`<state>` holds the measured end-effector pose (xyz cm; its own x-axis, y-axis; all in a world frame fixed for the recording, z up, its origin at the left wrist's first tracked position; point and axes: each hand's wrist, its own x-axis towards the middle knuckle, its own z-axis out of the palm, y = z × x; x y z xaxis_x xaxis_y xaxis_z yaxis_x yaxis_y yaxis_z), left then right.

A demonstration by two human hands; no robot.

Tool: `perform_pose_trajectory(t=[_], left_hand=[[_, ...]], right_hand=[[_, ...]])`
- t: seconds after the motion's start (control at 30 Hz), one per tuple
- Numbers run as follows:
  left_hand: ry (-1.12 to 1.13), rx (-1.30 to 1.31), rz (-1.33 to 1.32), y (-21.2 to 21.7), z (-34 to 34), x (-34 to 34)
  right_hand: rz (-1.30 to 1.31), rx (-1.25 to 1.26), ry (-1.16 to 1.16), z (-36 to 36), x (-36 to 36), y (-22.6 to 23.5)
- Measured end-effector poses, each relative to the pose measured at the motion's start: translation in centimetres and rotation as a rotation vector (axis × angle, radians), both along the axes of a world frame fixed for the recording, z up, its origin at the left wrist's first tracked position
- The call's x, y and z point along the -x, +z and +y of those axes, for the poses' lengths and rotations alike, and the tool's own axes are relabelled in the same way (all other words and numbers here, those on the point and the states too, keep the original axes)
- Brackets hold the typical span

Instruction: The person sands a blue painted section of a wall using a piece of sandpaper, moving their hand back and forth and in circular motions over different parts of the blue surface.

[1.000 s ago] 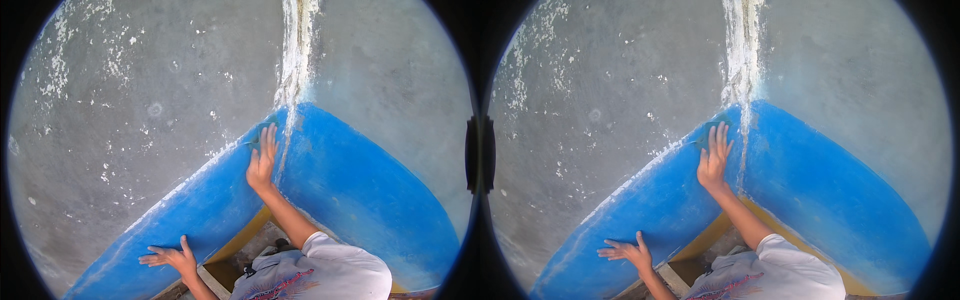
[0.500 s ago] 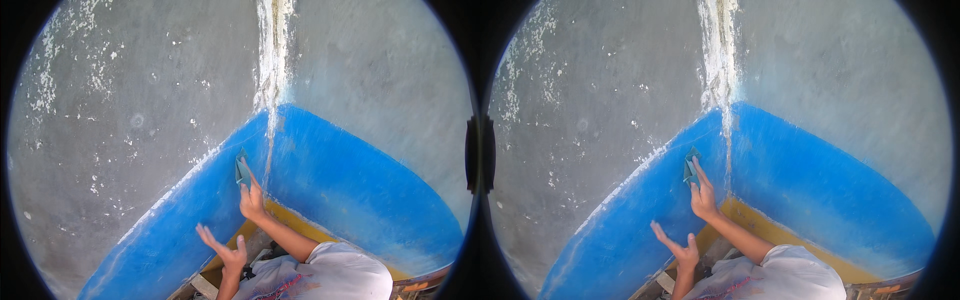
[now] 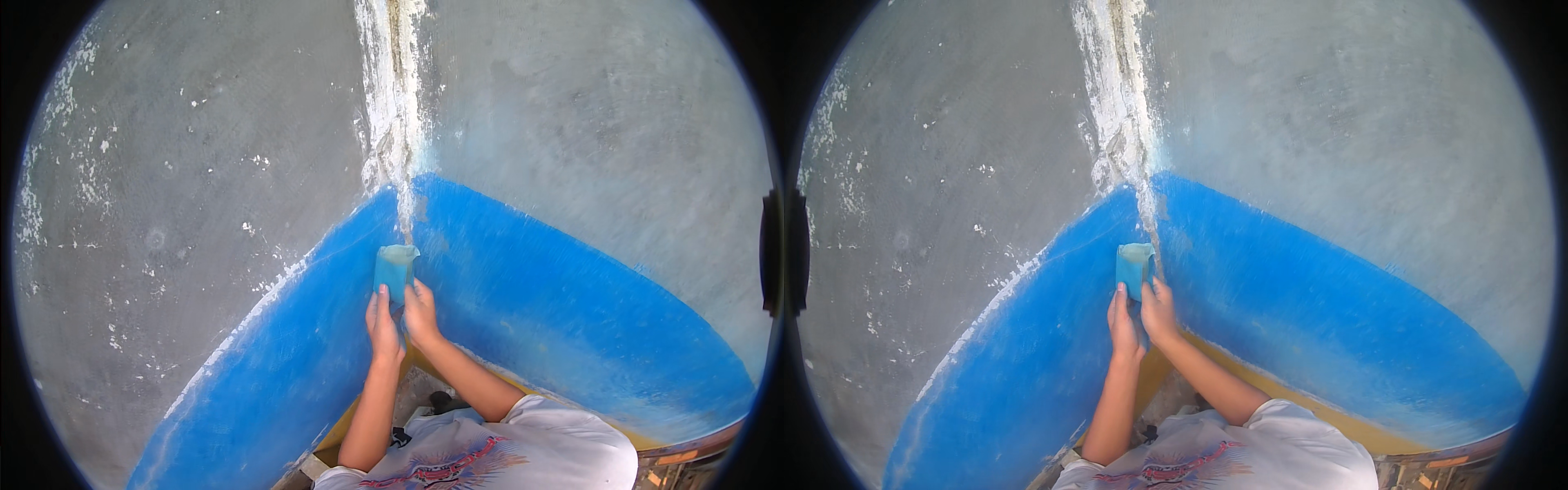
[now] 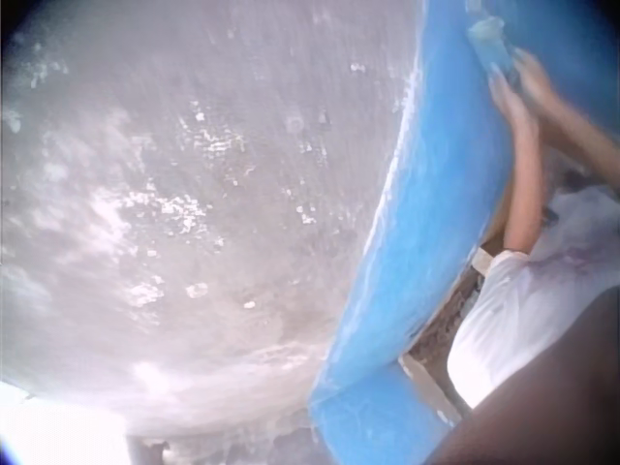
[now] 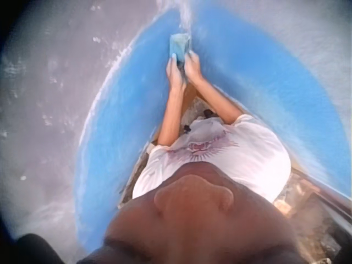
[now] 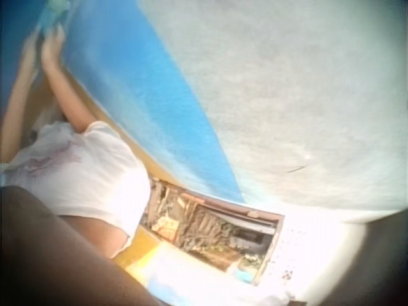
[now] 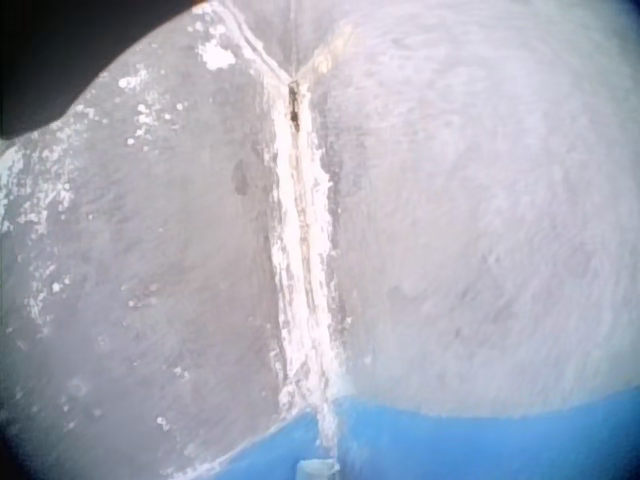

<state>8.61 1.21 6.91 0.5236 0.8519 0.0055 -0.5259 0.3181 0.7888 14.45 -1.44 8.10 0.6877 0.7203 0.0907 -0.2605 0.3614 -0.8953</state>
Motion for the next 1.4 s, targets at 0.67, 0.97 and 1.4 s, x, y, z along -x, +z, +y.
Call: perform_pose_trajectory(t=[0.67, 0.97, 1.4], left_hand=[[0.597, -1.234, 0.233, 2.8, 0.0, -15.4], [0.665, -1.232, 0.309, 0.8, -1.7, -17.0], [0.727, -0.973, 0.241, 6.0, -1.5, -17.3]], right_hand=[[-1.203, 0.139, -1.045, -22.9, -11.1, 5.3], [-1.465, 0.800, -1.748, -34.1, -17.4, 2.9], [-1.605, 0.729, -1.855, -34.8, -20.2, 0.3]])
